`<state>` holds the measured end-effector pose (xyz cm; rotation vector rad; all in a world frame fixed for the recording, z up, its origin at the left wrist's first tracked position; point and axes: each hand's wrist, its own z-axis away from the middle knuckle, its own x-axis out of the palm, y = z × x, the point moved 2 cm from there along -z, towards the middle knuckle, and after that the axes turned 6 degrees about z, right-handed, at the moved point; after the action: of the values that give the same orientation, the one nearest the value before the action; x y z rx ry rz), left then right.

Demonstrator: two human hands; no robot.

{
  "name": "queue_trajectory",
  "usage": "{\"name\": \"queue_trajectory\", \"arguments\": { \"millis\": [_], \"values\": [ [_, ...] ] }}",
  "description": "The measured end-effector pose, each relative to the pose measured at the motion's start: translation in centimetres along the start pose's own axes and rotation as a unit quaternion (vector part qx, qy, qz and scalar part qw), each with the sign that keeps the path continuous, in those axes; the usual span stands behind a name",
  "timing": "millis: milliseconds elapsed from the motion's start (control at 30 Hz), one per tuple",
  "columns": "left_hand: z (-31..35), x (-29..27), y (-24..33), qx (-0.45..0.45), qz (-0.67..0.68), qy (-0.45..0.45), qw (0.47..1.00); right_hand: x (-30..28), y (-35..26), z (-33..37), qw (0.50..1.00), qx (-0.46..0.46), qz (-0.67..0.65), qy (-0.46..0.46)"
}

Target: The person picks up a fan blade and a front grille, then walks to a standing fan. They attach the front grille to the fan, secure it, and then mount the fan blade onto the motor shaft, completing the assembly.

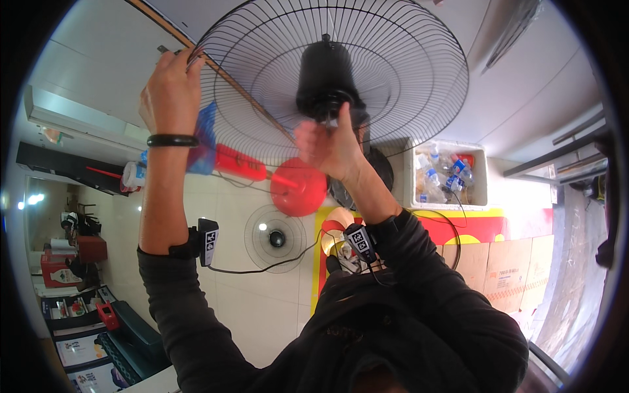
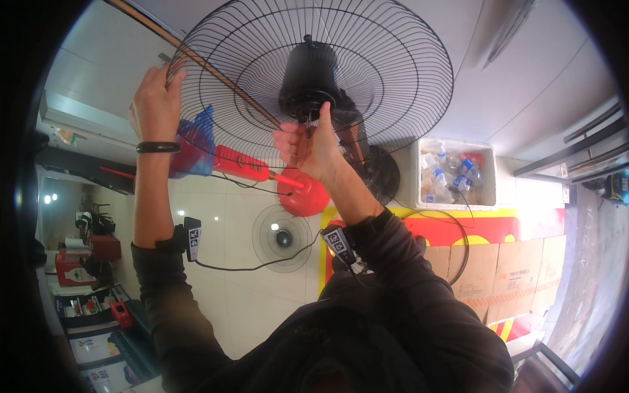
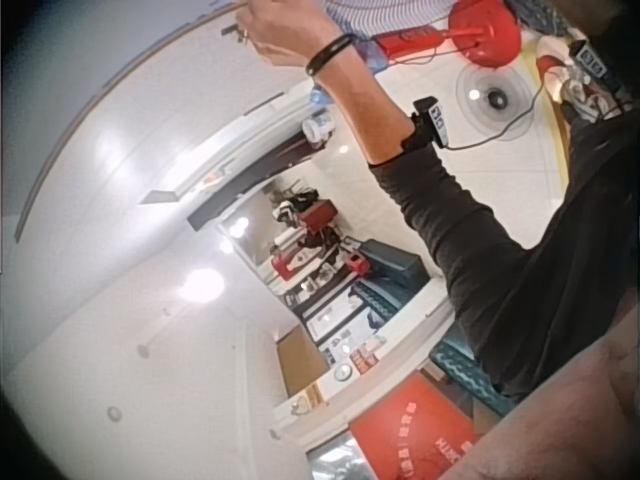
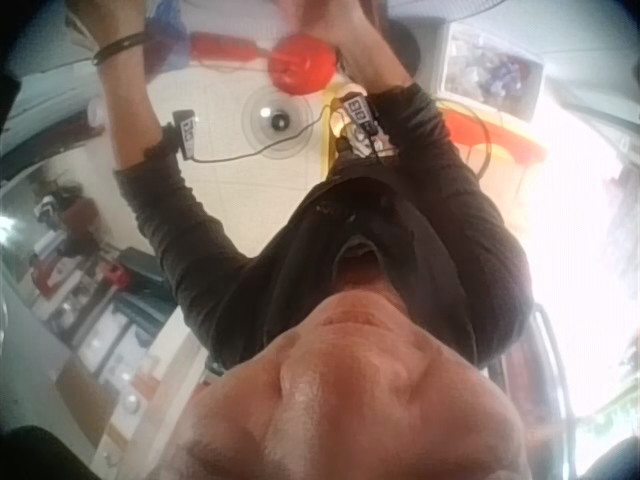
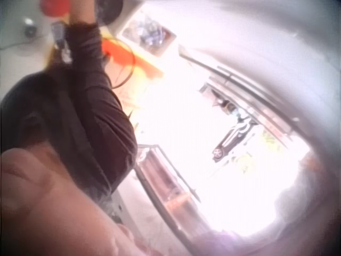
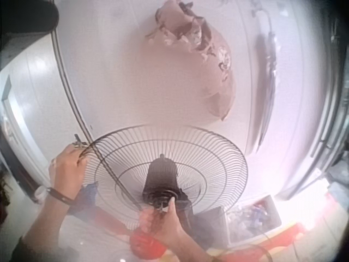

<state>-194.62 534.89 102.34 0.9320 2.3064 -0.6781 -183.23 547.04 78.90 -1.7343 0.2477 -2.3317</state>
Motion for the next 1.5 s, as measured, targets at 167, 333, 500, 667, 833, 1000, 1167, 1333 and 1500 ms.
{"name": "queue_trajectory", "arguments": {
  "millis": [167,333,500,667,833,1000,1167,1333,1500],
  "values": [
    [-0.1,-0.2,0.1,-0.008,-0.003,-0.008,1.000,-0.9,0.1,-0.6,0.997,-0.016,0.010,0.075],
    [-0.1,-0.2,0.2,-0.016,-0.002,-0.011,1.000,-1.3,-0.3,0.3,0.964,-0.138,0.084,0.212],
    [0.0,-0.1,0.1,-0.007,0.007,-0.002,1.000,0.0,-1.4,1.9,0.947,-0.183,0.199,0.172],
    [-0.2,-0.2,0.0,0.006,0.002,0.000,1.000,0.6,-1.7,2.1,0.936,-0.173,0.248,0.179],
    [0.1,-0.3,0.1,0.010,-0.021,0.014,1.000,-0.2,-1.9,1.2,0.923,-0.173,0.288,0.185],
    [-0.4,0.4,0.0,0.027,-0.003,0.030,0.999,-0.8,-1.4,0.8,0.959,-0.161,0.204,0.116],
    [-1.4,1.5,-0.3,0.039,-0.006,0.034,0.999,-1.1,-0.9,1.8,0.959,-0.154,0.212,0.107],
    [-0.8,1.6,-0.5,0.031,0.011,0.029,0.999,-1.1,-0.3,2.4,0.938,-0.173,0.213,0.212],
    [-0.5,1.5,-0.5,0.029,0.015,0.034,0.999,-1.0,0.7,1.3,0.975,-0.178,0.048,0.122]
  ]
}}
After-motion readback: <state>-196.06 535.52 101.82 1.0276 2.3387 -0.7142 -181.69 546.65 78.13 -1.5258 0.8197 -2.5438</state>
